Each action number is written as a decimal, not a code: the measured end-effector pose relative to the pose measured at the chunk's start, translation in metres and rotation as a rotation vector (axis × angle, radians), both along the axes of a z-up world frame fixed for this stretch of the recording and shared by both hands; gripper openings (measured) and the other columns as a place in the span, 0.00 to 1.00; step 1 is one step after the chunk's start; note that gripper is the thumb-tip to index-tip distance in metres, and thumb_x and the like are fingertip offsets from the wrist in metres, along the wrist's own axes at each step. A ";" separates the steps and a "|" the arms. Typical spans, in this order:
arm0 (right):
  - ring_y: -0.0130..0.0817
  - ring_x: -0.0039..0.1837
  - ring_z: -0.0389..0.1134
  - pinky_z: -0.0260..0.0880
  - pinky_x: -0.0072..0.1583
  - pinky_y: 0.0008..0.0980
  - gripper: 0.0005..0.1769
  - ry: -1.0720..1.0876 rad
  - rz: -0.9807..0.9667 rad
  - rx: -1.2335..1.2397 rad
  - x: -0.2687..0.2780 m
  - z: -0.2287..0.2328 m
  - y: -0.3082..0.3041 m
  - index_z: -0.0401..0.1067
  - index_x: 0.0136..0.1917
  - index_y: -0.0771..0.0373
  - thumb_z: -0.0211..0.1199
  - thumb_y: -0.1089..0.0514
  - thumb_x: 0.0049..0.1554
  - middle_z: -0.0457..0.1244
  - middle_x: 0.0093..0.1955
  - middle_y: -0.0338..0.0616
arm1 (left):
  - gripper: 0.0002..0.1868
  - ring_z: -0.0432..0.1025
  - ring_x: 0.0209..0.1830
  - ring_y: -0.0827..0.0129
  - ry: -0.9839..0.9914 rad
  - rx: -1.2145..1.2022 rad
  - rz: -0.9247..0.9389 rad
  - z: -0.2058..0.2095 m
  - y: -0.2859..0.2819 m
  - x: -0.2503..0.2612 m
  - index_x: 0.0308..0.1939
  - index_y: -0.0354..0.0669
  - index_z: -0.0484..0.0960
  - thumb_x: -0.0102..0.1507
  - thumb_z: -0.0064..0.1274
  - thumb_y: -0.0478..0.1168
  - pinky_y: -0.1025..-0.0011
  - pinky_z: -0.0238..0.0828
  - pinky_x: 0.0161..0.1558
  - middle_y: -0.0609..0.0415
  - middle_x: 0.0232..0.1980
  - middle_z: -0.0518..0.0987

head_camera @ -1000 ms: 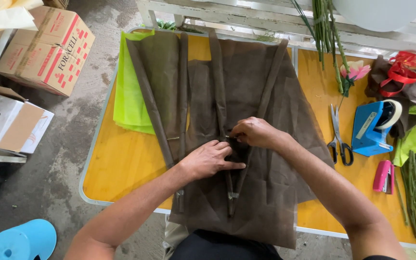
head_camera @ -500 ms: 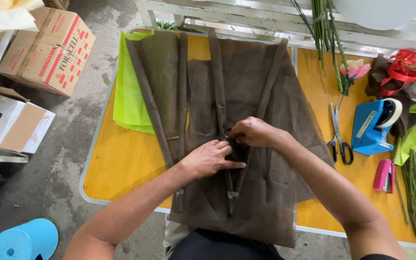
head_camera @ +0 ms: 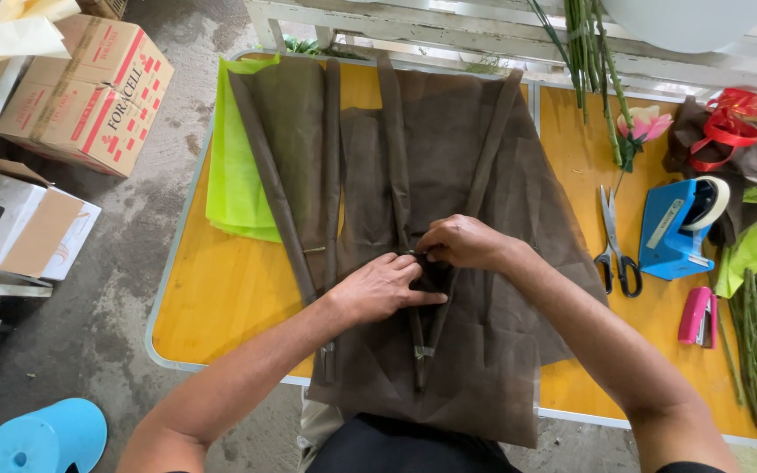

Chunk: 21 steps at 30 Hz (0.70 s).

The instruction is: The person folds and staples brown wrapping paper on a table, then places a bouquet of red and white flowers into the paper and wraps it. The person uses a stapler to secure the paper around the bouquet.

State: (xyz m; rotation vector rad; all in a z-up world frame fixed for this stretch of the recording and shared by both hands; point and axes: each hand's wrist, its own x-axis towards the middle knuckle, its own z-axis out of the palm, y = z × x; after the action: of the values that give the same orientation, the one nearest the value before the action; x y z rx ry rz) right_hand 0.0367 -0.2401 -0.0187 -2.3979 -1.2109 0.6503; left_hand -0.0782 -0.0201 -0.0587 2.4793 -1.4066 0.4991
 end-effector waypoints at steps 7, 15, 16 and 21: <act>0.49 0.51 0.73 0.74 0.50 0.44 0.08 -0.071 -0.122 0.092 -0.008 0.022 -0.010 0.79 0.54 0.54 0.62 0.54 0.62 0.67 0.42 0.43 | 0.21 0.67 0.62 0.56 0.018 -0.028 0.090 0.018 -0.012 -0.025 0.63 0.66 0.75 0.67 0.43 0.40 0.62 0.69 0.49 0.52 0.51 0.70; 0.40 0.49 0.74 0.75 0.49 0.36 0.10 -0.323 -0.401 0.507 -0.071 0.031 0.009 0.80 0.56 0.54 0.64 0.56 0.61 0.70 0.46 0.37 | 0.26 0.72 0.62 0.58 0.271 -0.360 0.542 0.062 -0.006 -0.077 0.67 0.51 0.76 0.65 0.44 0.33 0.66 0.73 0.55 0.52 0.56 0.76; 0.40 0.49 0.74 0.75 0.49 0.36 0.10 -0.318 -0.385 0.517 -0.082 0.030 0.020 0.80 0.56 0.54 0.64 0.56 0.61 0.70 0.46 0.37 | 0.26 0.72 0.62 0.58 0.266 -0.355 0.561 0.064 0.004 -0.084 0.67 0.51 0.76 0.65 0.44 0.33 0.66 0.73 0.55 0.52 0.56 0.76; 0.47 0.46 0.76 0.77 0.46 0.40 0.12 0.090 -0.577 0.546 -0.140 0.036 0.076 0.83 0.53 0.54 0.67 0.60 0.55 0.74 0.43 0.46 | 0.11 0.79 0.39 0.64 0.391 -0.752 1.237 0.028 0.058 -0.116 0.51 0.51 0.84 0.66 0.55 0.43 0.69 0.78 0.36 0.56 0.38 0.79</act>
State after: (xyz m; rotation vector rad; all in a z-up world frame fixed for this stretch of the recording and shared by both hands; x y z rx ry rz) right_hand -0.1037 -0.1645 0.0171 -2.0602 -0.5119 0.2023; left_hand -0.1942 0.0375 -0.0303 2.2615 0.5264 0.5345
